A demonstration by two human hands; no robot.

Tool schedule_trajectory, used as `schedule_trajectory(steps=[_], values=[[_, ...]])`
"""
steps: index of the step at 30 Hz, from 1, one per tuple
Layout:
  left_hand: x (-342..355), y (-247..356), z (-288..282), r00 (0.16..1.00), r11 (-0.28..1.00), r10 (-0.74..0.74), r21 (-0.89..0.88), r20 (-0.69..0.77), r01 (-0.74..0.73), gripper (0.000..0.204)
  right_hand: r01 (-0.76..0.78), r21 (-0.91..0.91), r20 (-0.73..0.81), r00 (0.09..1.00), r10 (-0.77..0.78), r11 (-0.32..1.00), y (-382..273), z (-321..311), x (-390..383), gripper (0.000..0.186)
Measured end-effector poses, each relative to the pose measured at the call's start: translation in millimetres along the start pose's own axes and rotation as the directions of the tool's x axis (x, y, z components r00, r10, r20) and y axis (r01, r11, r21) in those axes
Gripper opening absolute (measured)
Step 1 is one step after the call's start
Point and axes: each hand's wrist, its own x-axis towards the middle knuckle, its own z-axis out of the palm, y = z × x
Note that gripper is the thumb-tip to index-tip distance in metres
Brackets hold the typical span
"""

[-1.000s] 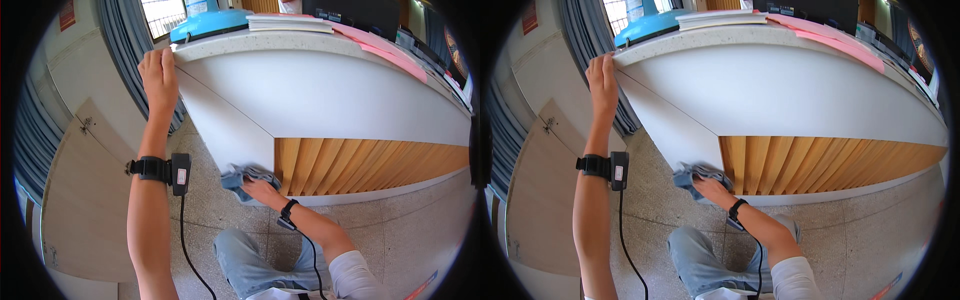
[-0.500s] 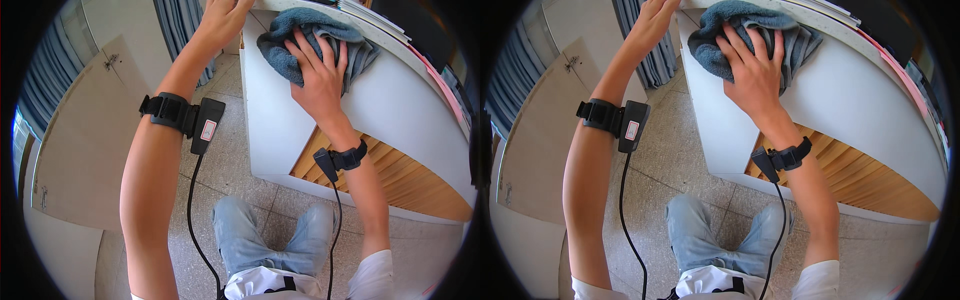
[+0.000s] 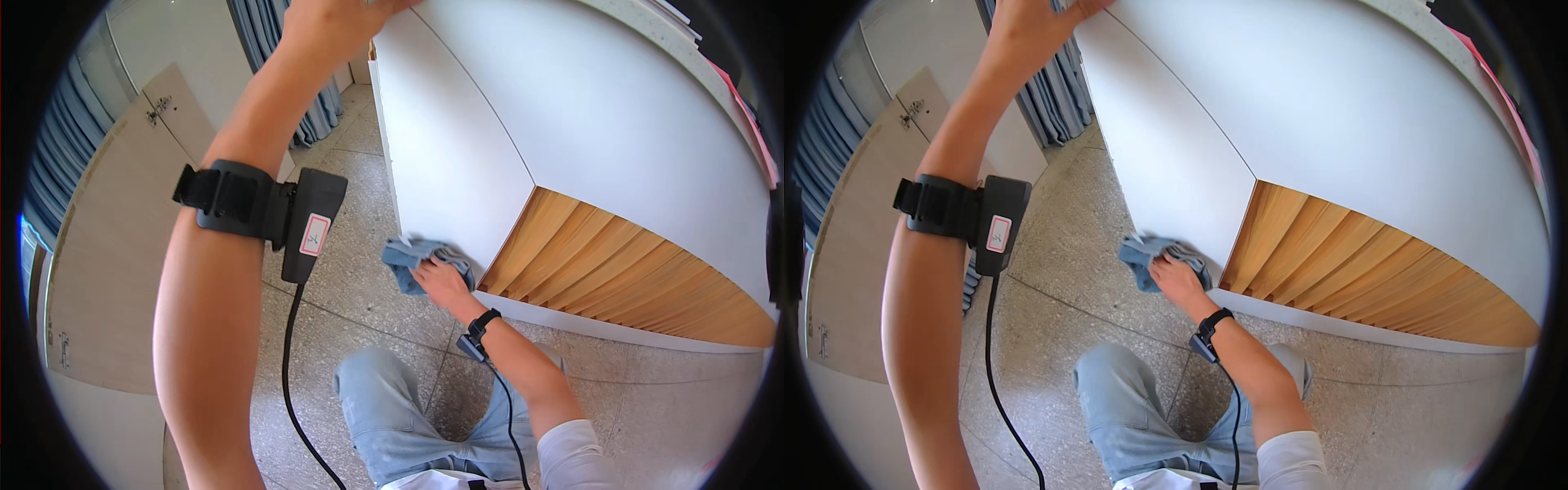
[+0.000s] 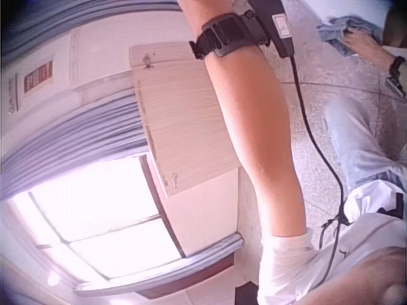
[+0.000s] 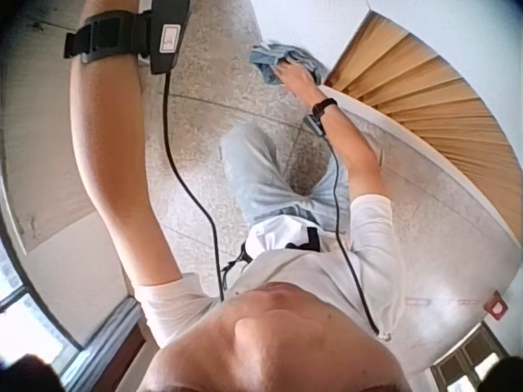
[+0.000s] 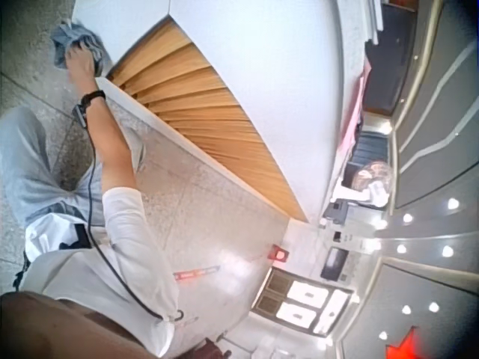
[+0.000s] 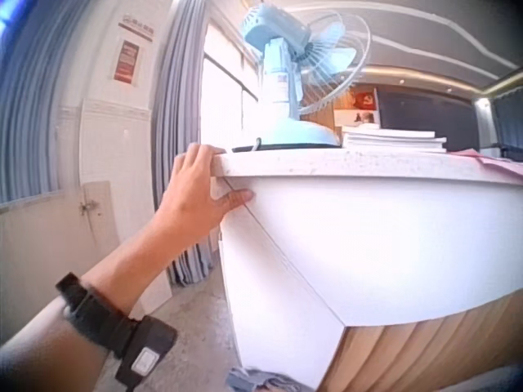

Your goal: The recorder uses a blue cloth to wipe down the front vertical surfaces and edges of a white counter.

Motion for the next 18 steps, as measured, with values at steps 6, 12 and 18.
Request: schedule_trajectory(steps=[6,12,18], values=[[-7,-7,9,0.985,0.996,0.087,0.018,-0.148,-0.085,0.062,-0.095,0.162,0.316,0.948,0.040,0.982,12,13,-61,0.049],[-3,-9,13,0.994,0.997,0.024,-0.077,-0.107,-0.032,0.056,-0.208,-0.050,0.101,0.972,0.212,0.977,71,-155,-4,0.071],[0,-27,45,0.943,0.979,0.087,-0.147,-0.320,-0.140,0.042,-0.322,-0.382,-0.536,0.841,0.076,0.867,136,-323,71,0.085]])
